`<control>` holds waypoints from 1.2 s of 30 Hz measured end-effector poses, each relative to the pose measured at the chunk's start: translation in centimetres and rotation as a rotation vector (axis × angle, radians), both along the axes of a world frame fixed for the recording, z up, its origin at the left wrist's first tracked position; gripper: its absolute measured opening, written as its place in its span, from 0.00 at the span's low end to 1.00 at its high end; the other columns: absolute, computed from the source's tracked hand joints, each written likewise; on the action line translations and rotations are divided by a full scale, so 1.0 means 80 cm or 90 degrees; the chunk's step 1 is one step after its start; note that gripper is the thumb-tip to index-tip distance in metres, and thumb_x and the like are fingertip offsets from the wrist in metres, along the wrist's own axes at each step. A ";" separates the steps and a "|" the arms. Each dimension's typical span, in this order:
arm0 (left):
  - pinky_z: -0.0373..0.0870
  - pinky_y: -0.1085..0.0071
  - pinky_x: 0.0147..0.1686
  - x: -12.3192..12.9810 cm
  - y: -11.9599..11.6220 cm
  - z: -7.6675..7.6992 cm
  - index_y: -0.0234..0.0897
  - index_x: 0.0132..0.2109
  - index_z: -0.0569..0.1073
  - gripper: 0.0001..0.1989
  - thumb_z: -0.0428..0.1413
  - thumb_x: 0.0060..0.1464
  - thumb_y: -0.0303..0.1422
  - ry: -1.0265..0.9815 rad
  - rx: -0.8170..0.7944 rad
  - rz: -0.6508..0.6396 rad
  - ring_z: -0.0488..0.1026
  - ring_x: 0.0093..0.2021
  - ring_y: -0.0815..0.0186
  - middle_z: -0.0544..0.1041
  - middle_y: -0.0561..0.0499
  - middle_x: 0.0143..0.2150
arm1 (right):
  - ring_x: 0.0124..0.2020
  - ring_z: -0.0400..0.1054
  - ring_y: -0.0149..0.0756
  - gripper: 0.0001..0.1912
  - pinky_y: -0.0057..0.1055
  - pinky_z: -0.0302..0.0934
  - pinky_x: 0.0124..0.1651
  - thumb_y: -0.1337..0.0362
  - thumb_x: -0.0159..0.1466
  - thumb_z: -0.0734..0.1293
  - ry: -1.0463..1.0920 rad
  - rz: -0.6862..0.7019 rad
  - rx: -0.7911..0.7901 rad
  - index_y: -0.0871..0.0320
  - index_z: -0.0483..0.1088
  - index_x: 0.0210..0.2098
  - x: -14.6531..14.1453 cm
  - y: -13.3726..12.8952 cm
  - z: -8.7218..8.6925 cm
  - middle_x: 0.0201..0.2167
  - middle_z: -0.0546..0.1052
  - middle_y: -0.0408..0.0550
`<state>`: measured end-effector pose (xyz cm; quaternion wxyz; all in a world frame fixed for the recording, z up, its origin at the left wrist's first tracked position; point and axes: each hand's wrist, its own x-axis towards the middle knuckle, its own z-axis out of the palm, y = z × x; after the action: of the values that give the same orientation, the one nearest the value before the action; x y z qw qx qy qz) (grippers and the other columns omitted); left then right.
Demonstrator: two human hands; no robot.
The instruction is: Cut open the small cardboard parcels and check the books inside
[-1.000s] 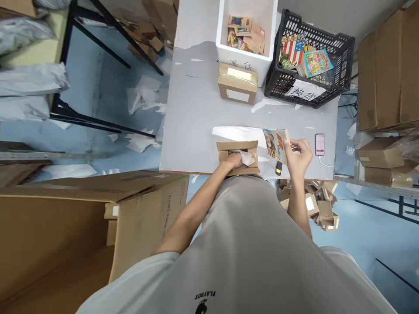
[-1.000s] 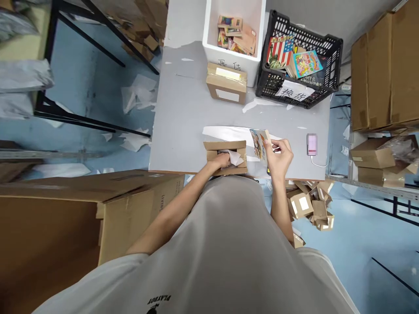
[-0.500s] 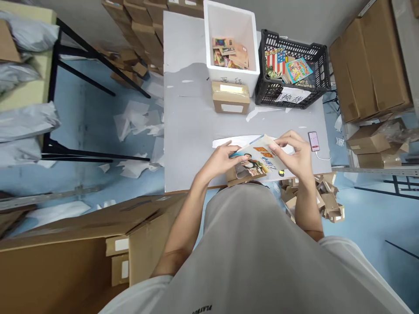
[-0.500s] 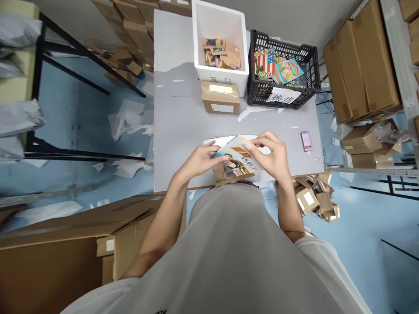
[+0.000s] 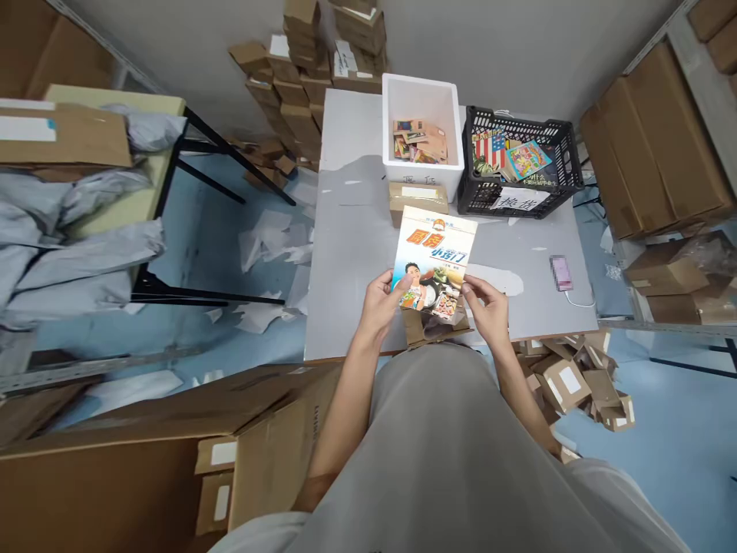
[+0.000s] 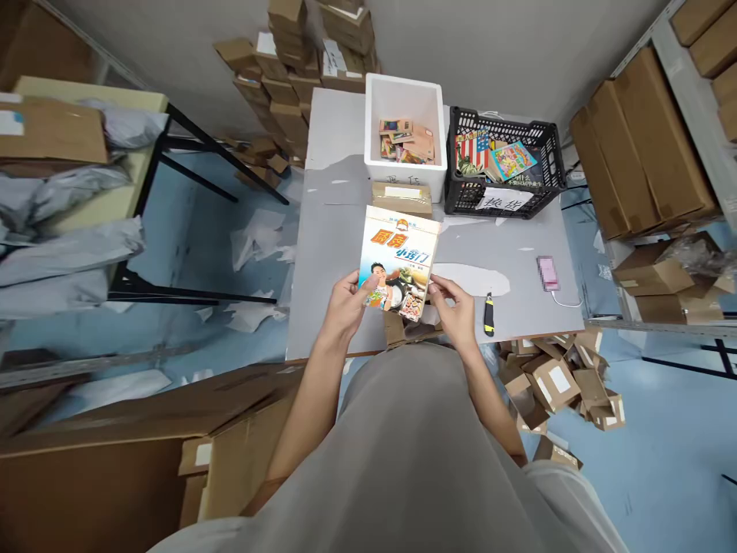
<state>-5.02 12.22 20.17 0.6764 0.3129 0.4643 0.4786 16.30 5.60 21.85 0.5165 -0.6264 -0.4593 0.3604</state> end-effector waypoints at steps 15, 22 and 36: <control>0.71 0.72 0.33 0.065 -0.007 0.017 0.37 0.36 0.81 0.28 0.76 0.51 0.58 0.181 0.086 0.101 0.73 0.31 0.67 0.80 0.53 0.31 | 0.53 0.81 0.45 0.17 0.41 0.78 0.53 0.55 0.78 0.66 -0.206 -0.034 0.097 0.52 0.83 0.56 0.027 0.021 0.028 0.55 0.86 0.56; 0.68 0.72 0.33 0.089 -0.016 0.018 0.39 0.35 0.79 0.25 0.69 0.60 0.58 0.298 0.115 0.153 0.69 0.31 0.66 0.75 0.55 0.30 | 0.65 0.78 0.52 0.22 0.54 0.74 0.70 0.55 0.81 0.63 -0.243 -0.137 0.164 0.50 0.78 0.68 0.034 0.014 0.055 0.64 0.82 0.60; 0.79 0.70 0.39 0.096 -0.035 0.025 0.37 0.42 0.83 0.29 0.72 0.56 0.61 0.239 0.105 0.152 0.80 0.36 0.63 0.86 0.47 0.39 | 0.70 0.77 0.50 0.23 0.51 0.72 0.75 0.51 0.79 0.68 -0.153 0.056 0.065 0.51 0.80 0.68 0.008 0.006 0.031 0.69 0.82 0.55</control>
<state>2.68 9.45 22.16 0.4890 0.3937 0.5750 0.5246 16.97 6.07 24.30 0.4728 -0.6171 -0.5626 0.2813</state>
